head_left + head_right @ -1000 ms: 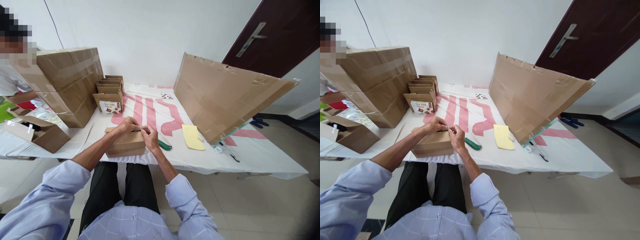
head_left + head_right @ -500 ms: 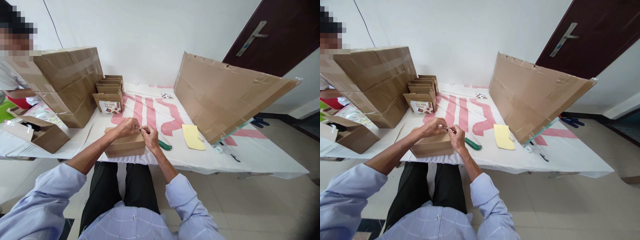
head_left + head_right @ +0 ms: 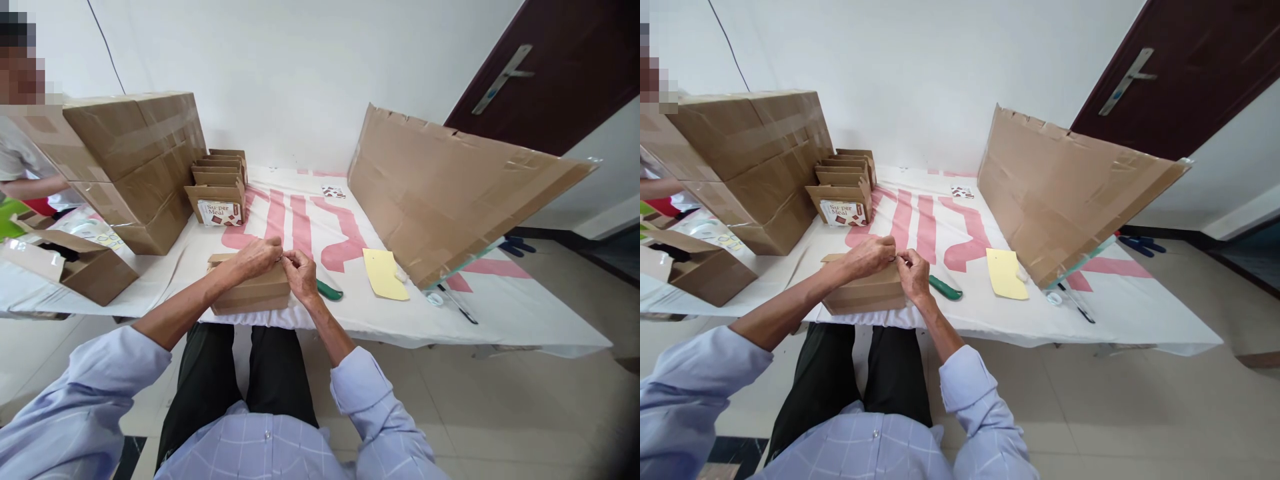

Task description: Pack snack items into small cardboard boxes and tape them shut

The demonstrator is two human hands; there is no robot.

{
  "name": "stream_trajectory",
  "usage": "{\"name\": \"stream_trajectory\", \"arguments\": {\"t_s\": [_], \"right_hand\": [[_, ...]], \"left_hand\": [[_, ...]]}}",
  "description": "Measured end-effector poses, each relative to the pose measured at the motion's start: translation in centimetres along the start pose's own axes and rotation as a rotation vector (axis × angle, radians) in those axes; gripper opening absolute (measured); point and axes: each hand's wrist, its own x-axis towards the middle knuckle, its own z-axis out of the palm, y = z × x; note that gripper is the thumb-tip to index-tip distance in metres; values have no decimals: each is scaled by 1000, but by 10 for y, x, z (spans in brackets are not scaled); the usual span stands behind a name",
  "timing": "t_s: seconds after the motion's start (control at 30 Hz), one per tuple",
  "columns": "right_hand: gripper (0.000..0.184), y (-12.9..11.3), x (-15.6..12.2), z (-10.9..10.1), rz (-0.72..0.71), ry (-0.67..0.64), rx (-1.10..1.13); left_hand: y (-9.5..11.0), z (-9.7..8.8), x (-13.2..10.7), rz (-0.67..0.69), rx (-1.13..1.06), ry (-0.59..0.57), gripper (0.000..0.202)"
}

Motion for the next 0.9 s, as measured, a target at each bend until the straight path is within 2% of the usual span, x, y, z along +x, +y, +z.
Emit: {"name": "stream_trajectory", "arguments": {"t_s": [0.2,0.3,0.43,0.6,0.73,0.8,0.9], "right_hand": [[25,-2,-5,0,6,7,19],[26,-1,-7,0,9,5,10],[27,0,-11,-1,12,6,-10],[27,-2,-16,-4,-10,-1,-55],[26,-5,-19,-7,-23,-3,-85],[25,-5,-20,-7,-22,-7,-94],[23,-4,-19,-8,-22,-22,-109]], "left_hand": [[-15,-3,2,47,-293,41,24],[-21,-1,5,10,-419,30,15],[-24,1,10,-43,-464,18,13],[-29,2,14,-258,-658,51,7],[-43,1,22,-377,-792,72,13],[-54,-4,26,-448,-874,133,20],[-73,-21,27,-538,-976,294,32]]}}
